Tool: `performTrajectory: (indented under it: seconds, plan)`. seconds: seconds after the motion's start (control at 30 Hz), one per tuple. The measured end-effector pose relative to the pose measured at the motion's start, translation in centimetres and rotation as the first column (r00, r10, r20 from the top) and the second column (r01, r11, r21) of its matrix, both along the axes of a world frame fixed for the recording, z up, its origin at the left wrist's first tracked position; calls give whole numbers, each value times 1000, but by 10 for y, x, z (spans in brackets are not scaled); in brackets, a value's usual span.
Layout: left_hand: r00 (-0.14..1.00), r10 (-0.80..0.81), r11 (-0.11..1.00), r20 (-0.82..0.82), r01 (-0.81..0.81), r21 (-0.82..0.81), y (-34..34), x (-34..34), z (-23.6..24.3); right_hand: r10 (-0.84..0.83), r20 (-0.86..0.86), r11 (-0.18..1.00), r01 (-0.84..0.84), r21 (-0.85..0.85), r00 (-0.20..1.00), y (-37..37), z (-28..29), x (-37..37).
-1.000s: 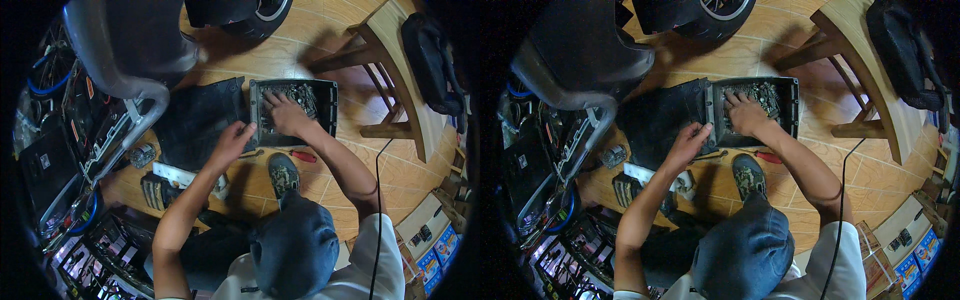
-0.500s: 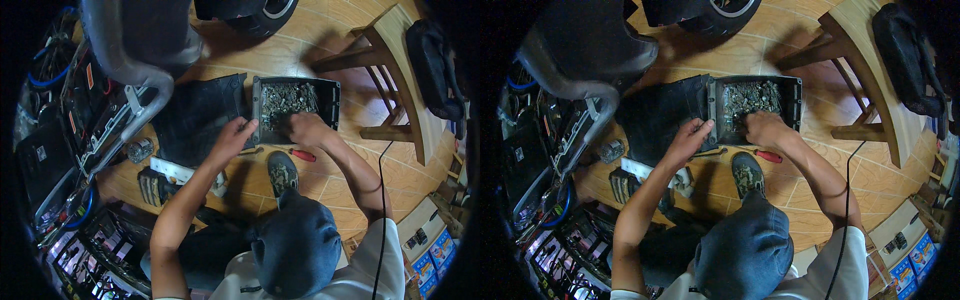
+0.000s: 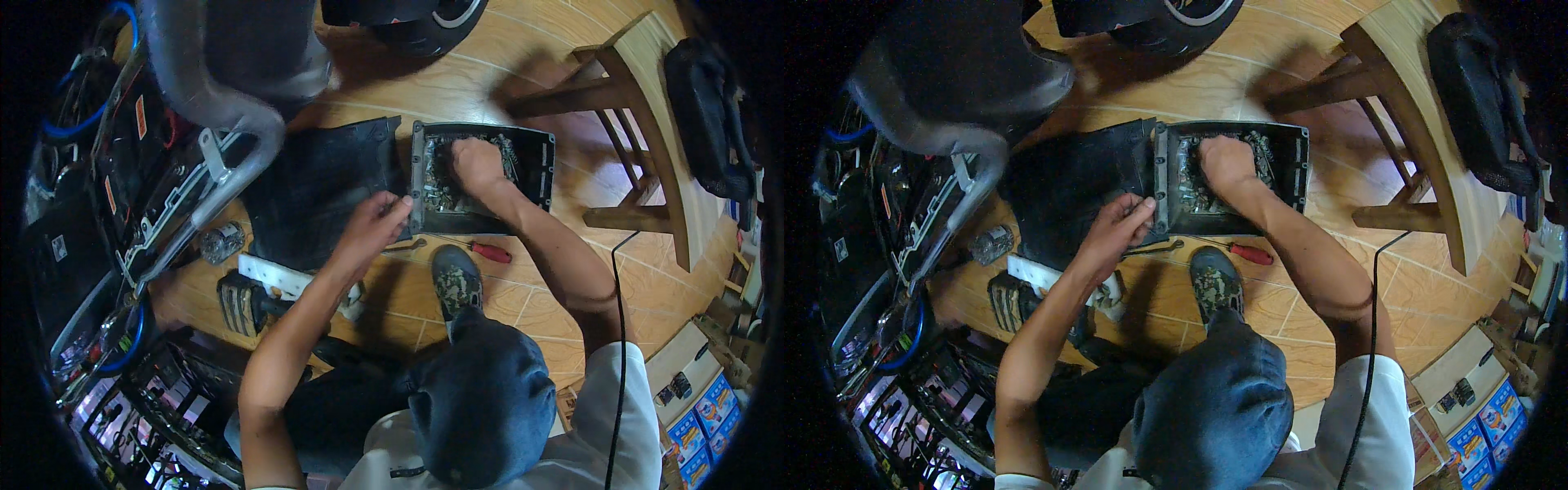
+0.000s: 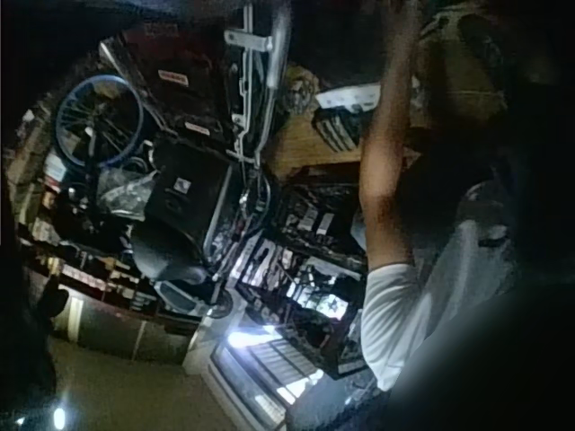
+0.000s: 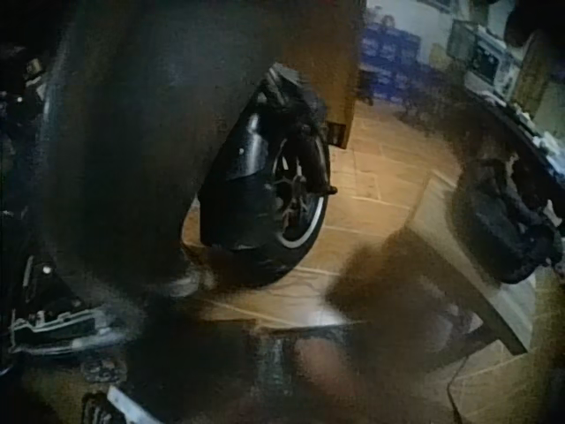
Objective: The person sits on the floor and searches through a bin of hardware to find screws and washers. They then use a screwdriver to fasten components on the scooter's frame near the battery area.
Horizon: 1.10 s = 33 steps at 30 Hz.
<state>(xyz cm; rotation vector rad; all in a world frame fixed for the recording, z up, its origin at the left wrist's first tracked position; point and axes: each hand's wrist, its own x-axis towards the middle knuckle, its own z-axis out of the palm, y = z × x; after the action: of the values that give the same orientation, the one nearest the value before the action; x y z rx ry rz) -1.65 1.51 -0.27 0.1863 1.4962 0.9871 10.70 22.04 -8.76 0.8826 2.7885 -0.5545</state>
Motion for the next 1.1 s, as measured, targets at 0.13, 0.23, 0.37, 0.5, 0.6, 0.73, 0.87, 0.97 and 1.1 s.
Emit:
performTrajectory:
  seconds: [0.13,0.23,0.37,0.5,0.6,0.73,0.87,0.97,1.1]
  plan:
    - [974,135,988,183,-147,53,-8,-1,11,33,13,997,-34,65,999,-4,-11,0]
    - [909,221,963,355,-261,70,-11,-8,20,-11,16,1000,11,7,1000,-1,-1,2]
    - [868,207,937,451,-309,164,-11,-17,35,-267,-197,900,171,-401,943,2,41,14]
    - [862,166,934,480,-294,205,-5,-16,45,-423,-341,706,70,-705,840,-9,93,41]
    - [853,132,935,506,-276,221,-1,-11,46,-511,-274,575,86,-814,815,-23,113,49]
    - [853,114,947,509,-248,203,1,-5,43,-499,-361,545,-38,-838,788,-35,126,53]
    - [825,159,955,542,-267,128,1,2,42,-457,-405,541,-114,-833,792,-41,131,55]
    - [794,153,952,589,-278,129,3,3,43,-468,-414,514,-141,-846,781,-43,134,55]
    - [807,146,948,572,-280,153,4,4,44,-488,-338,489,-69,-870,805,-45,140,57]
